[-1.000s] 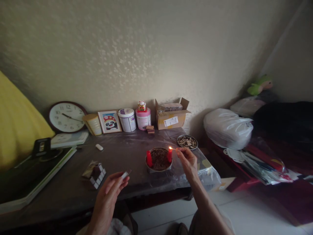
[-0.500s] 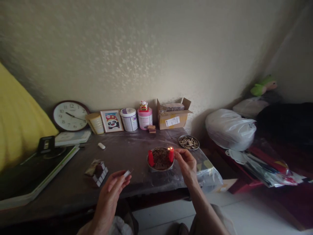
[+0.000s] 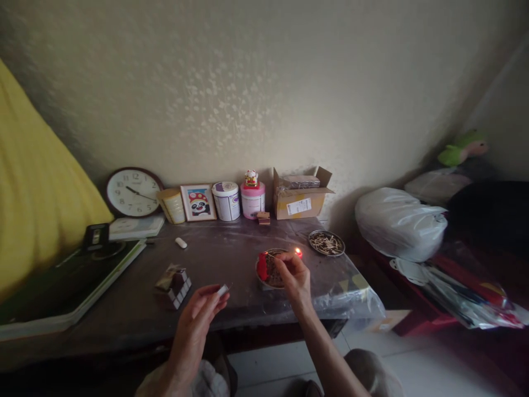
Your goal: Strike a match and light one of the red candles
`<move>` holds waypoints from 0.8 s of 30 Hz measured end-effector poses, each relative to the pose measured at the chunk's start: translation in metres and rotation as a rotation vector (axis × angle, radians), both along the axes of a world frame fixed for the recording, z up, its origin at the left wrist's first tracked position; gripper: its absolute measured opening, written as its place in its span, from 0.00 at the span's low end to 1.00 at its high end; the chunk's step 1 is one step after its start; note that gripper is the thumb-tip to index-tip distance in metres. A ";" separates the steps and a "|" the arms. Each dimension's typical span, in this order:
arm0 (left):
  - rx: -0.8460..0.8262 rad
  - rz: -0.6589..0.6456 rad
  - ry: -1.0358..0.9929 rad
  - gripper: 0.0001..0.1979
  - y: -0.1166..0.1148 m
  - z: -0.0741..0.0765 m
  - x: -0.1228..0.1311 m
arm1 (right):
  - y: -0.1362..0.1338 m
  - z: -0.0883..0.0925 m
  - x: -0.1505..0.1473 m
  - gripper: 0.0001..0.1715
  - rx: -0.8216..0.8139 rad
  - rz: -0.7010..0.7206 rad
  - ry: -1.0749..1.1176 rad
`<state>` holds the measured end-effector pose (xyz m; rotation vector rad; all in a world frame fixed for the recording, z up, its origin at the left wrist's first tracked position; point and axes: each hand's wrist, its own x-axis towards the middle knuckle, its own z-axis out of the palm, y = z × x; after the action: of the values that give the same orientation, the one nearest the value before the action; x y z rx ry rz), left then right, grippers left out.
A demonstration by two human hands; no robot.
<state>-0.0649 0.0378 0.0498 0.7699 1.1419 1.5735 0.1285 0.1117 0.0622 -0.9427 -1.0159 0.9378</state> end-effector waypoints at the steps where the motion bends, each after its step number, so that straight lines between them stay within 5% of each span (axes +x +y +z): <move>1: -0.003 0.001 -0.003 0.19 0.000 0.000 0.000 | 0.000 -0.001 -0.002 0.13 -0.001 0.001 -0.007; 17: 0.012 -0.026 -0.021 0.18 0.001 -0.006 -0.002 | 0.012 -0.018 -0.012 0.13 -0.012 -0.005 -0.070; 24: 0.019 -0.017 0.011 0.16 -0.002 -0.003 -0.001 | 0.005 -0.008 -0.012 0.13 -0.029 0.008 -0.048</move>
<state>-0.0657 0.0357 0.0463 0.7998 1.1273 1.5693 0.1164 0.1169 0.0539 -0.9905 -1.0493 0.9424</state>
